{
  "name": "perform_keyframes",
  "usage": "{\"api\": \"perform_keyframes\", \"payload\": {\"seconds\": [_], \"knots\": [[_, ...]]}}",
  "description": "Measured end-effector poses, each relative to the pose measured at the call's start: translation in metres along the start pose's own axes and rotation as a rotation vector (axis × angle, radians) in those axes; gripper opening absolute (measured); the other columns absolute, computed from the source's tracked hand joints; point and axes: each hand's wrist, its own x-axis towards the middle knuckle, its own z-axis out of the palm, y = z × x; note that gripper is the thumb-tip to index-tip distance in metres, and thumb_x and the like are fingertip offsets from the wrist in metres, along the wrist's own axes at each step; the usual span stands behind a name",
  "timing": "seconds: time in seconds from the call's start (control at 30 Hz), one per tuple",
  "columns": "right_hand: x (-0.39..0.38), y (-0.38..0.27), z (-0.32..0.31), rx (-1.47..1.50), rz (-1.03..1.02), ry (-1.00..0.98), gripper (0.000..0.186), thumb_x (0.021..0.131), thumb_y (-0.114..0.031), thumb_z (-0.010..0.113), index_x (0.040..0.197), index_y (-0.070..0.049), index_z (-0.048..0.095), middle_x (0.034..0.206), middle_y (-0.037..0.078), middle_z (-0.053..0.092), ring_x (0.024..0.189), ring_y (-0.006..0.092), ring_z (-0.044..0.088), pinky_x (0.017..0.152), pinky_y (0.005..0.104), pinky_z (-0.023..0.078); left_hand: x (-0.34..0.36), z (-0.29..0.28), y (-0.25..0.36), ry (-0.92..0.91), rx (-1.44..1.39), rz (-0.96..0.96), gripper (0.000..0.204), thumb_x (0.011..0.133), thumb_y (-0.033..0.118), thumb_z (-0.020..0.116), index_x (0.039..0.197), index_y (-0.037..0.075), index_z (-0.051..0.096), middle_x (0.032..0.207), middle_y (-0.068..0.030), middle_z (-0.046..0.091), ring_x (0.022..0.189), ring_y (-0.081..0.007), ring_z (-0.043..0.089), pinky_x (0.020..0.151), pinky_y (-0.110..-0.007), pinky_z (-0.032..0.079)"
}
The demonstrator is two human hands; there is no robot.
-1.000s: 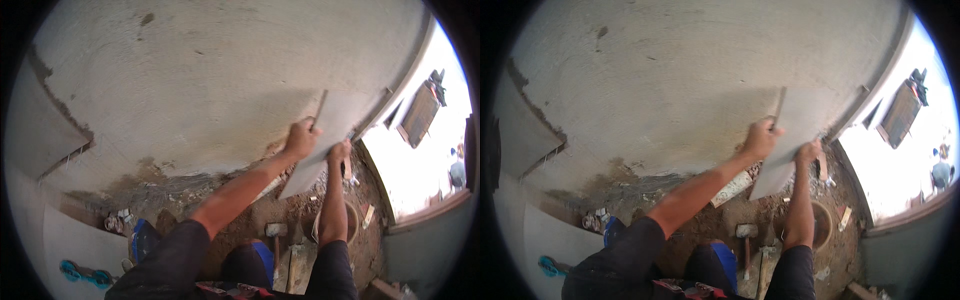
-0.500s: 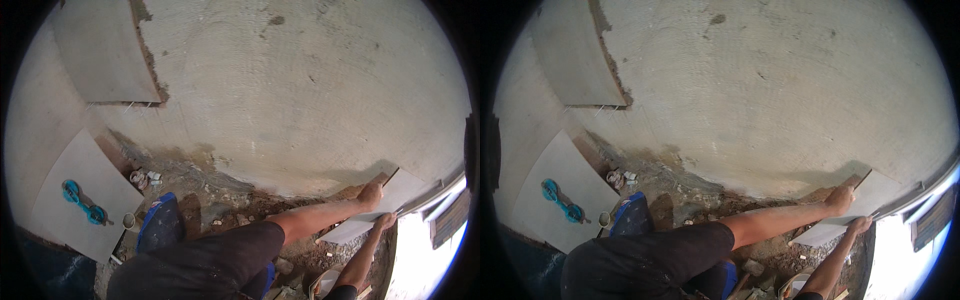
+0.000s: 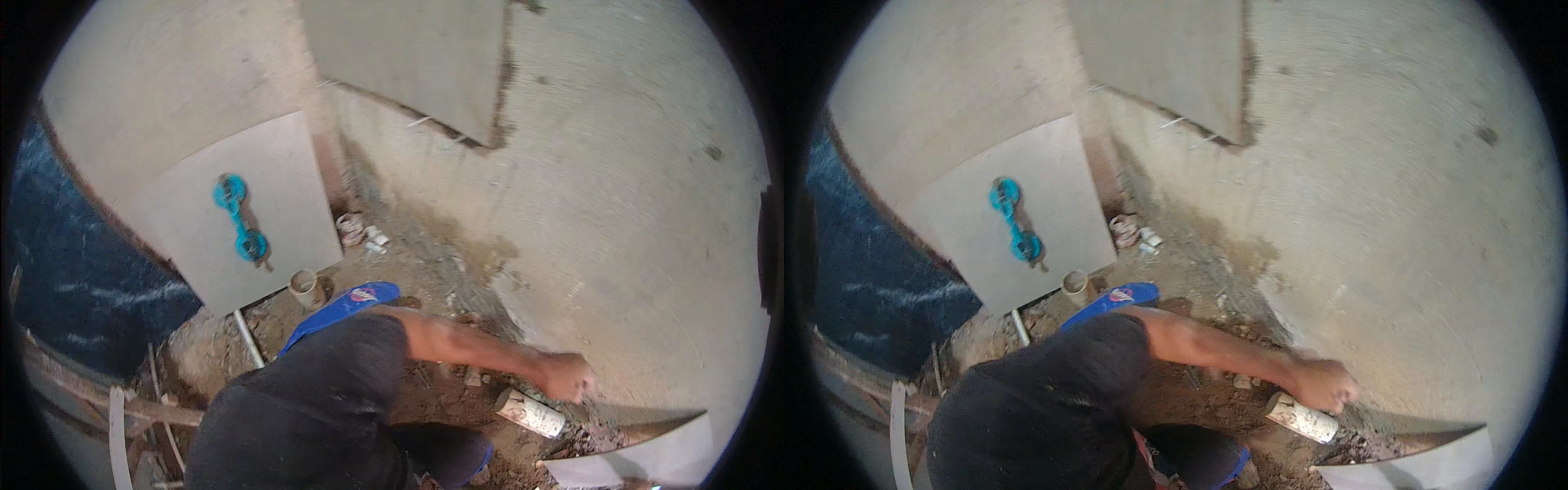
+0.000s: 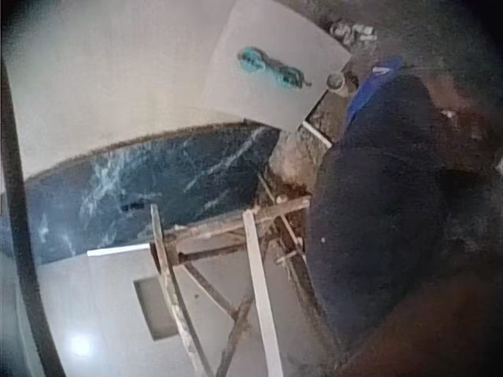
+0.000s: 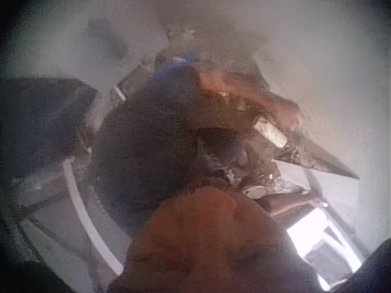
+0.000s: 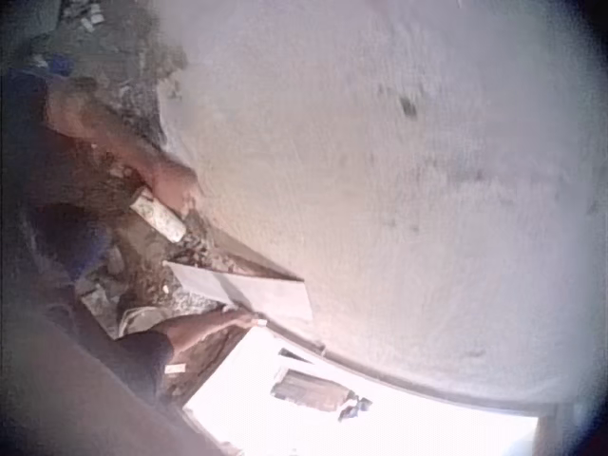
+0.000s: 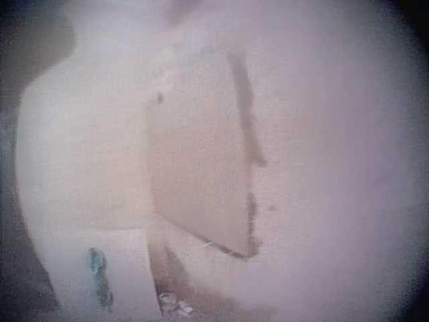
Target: The person fits a large tile against a wall, removes it to hammer a nail into the wall surface for support, and then uses a dual-cup suction lifter to reposition and press the tile back onto the wall.
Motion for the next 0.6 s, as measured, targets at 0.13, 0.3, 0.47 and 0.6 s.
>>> {"api": "perform_keyframes", "payload": {"seconds": [0.13,0.3,0.47,0.6], "knots": [[-0.088,-0.084,0.005,-1.718,-0.579,0.352,0.032,0.091,-0.041,0.056,0.104,-0.012,0.06,0.077,0.005,0.064,0.058,0.0199,0.063,0.044,0.0349,0.048,-0.157,-0.103,-0.043,0.422,0.554,0.439,0.019,0.091,0.013,0.06,0.105,0.001,0.063,0.097,-0.0151,0.067,0.096,-0.0282,0.066,0.083,-0.039,0.053],[-0.154,-0.124,0.024,-1.288,-0.846,0.488,0.029,0.089,-0.036,0.057,0.095,-0.008,0.061,0.077,0.01,0.063,0.06,0.0259,0.061,0.048,0.0392,0.048,-0.434,-0.187,-0.061,1.561,0.732,-0.58,0.04,0.085,0.015,0.07,0.12,0.002,0.058,0.111,-0.014,0.064,0.103,-0.0281,0.061,0.093,-0.041,0.047],[-0.307,-0.204,0.157,-0.386,-0.822,0.129,0.018,0.086,-0.019,0.059,0.094,-0.004,0.062,0.084,0.016,0.064,0.073,0.0347,0.062,0.064,0.0458,0.05,-0.663,-0.213,-0.082,2.138,1.436,-1.189,0.068,0.077,0.035,0.08,0.123,-0.007,0.053,0.121,-0.0244,0.058,0.109,-0.0363,0.057,0.095,-0.043,0.044],[-0.423,-0.26,0.233,0.135,-0.349,-0.441,0.038,0.101,-0.023,0.045,0.131,0.0,0.051,0.086,0.003,0.051,0.073,0.0148,0.048,0.066,0.0308,0.043,-0.721,-0.231,-0.118,1.988,0.599,-0.992,0.051,0.075,0.037,0.081,0.099,-0.005,0.062,0.098,-0.0171,0.065,0.089,-0.0266,0.062,0.081,-0.041,0.048]]}}
